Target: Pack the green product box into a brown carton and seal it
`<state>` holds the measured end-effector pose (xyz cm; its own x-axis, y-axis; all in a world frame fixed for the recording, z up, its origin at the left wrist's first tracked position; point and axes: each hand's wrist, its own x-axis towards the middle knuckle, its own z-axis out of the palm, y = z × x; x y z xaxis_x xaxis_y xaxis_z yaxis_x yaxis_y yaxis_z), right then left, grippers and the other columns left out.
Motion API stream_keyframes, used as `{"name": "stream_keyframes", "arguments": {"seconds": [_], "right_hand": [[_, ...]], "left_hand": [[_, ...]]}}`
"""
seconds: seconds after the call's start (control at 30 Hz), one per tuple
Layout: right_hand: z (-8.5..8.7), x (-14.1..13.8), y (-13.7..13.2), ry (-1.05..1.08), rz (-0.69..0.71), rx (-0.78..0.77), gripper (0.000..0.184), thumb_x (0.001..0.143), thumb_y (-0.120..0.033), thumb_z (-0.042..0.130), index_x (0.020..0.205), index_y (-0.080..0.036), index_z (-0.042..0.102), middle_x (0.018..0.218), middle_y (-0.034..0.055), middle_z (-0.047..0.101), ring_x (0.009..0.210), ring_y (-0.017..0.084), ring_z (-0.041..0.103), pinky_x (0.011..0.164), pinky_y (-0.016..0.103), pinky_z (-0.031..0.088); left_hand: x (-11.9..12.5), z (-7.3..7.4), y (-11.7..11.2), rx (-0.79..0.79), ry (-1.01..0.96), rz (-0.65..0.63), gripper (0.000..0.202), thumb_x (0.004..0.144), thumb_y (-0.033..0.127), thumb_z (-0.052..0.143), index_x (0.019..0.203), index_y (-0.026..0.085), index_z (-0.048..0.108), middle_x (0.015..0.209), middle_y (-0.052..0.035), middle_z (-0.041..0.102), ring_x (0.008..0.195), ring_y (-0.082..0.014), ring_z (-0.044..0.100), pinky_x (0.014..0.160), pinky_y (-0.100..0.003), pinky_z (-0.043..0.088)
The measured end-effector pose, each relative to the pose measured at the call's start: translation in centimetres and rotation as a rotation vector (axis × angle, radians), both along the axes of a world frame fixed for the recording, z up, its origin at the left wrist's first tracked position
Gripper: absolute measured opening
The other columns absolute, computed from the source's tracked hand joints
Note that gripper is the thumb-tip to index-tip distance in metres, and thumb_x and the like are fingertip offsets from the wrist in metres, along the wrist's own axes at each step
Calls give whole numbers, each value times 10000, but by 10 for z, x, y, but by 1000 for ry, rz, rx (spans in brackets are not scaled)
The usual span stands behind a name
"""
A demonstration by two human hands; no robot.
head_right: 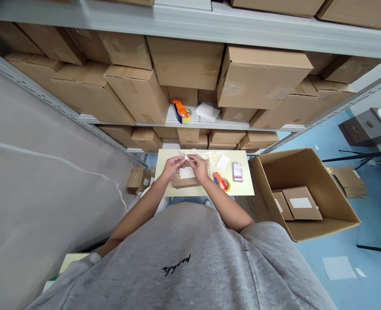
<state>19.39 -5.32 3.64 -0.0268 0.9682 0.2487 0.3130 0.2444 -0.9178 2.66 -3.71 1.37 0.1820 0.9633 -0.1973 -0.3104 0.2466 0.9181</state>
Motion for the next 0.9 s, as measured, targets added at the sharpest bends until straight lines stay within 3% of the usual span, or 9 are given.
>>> {"name": "stream_keyframes", "arguments": {"seconds": [0.33,0.9], "right_hand": [[6,-3,0,37,-33,-41,342,943,-529,653,1059,-238,788,1023,89,731,927,223,721,846,360,625],[8,3,-1,23,-55,-8,317,952,-501,632,1036,-260,820,995,83,751,938,240,712,818,366,601]], "left_hand": [[9,10,-4,50,139,116,462,686,537,876,923,153,774,892,-94,774,799,-200,719,673,-306,569],[12,9,-3,80,107,64,421,708,486,853,956,159,760,921,-86,750,841,-201,687,653,-303,555]]}}
